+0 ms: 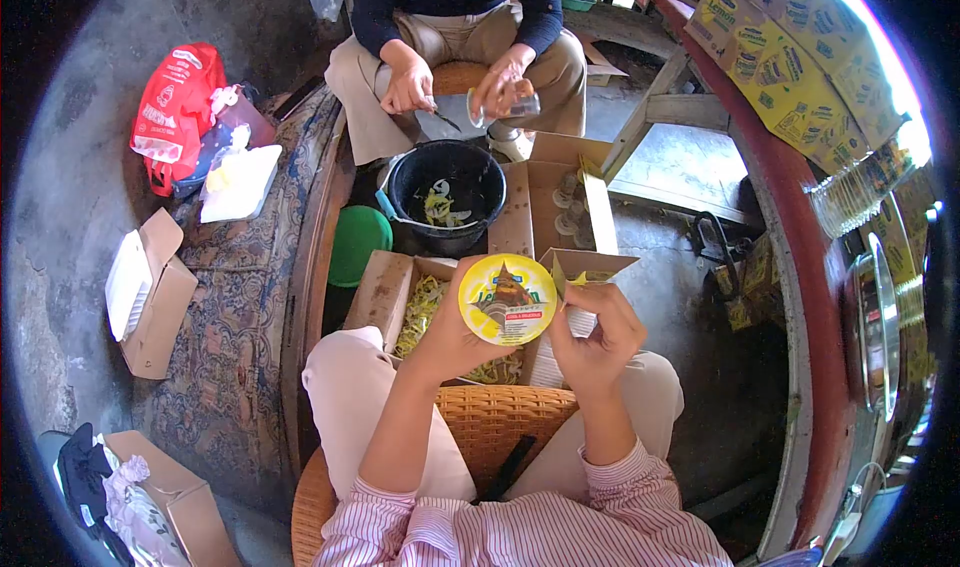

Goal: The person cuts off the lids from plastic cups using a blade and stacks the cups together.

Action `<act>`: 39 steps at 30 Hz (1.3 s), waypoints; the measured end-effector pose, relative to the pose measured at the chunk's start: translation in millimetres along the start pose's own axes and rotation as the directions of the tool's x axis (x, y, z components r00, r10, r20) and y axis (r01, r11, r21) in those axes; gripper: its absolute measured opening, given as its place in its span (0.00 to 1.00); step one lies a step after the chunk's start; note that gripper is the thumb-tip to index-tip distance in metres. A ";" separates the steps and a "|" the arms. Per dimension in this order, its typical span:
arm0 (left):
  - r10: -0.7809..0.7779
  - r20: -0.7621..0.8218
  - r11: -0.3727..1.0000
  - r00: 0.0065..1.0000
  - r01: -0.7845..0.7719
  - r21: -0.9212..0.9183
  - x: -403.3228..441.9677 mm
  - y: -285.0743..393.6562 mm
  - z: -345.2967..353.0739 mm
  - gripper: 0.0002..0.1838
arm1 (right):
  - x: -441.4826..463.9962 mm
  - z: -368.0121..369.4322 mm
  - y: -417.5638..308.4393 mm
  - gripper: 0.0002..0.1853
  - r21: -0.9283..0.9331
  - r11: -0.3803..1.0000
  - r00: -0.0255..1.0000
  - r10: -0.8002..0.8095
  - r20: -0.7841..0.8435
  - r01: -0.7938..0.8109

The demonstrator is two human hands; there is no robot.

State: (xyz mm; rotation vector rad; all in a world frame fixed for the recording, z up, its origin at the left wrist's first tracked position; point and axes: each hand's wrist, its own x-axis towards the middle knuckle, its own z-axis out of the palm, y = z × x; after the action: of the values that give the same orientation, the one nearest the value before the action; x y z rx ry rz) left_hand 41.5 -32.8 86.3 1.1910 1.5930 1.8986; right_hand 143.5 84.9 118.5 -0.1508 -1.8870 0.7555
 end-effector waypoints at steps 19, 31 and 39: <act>-0.028 -0.109 0.995 0.994 0.039 0.093 -0.1 -3.3 6.6 0.38 | -3.4 6.0 -4.3 0.09 -0.026 1.000 1.000 -0.004 -0.025 0.003; -0.036 -0.036 0.999 0.999 0.036 -0.021 -4.6 -6.5 4.1 0.37 | -4.4 4.8 -1.3 0.10 0.020 0.999 1.000 0.025 -0.011 -0.024; -0.046 -0.089 0.982 0.995 0.028 -0.187 -1.5 -3.9 1.6 0.38 | -5.6 5.2 -4.2 0.09 0.080 0.995 0.996 0.057 -0.068 -0.052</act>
State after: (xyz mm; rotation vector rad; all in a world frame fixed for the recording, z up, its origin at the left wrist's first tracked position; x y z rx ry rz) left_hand 42.8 -31.9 82.1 1.0019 1.4355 2.0546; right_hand 142.5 76.9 115.1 -0.1779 -1.7899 0.8494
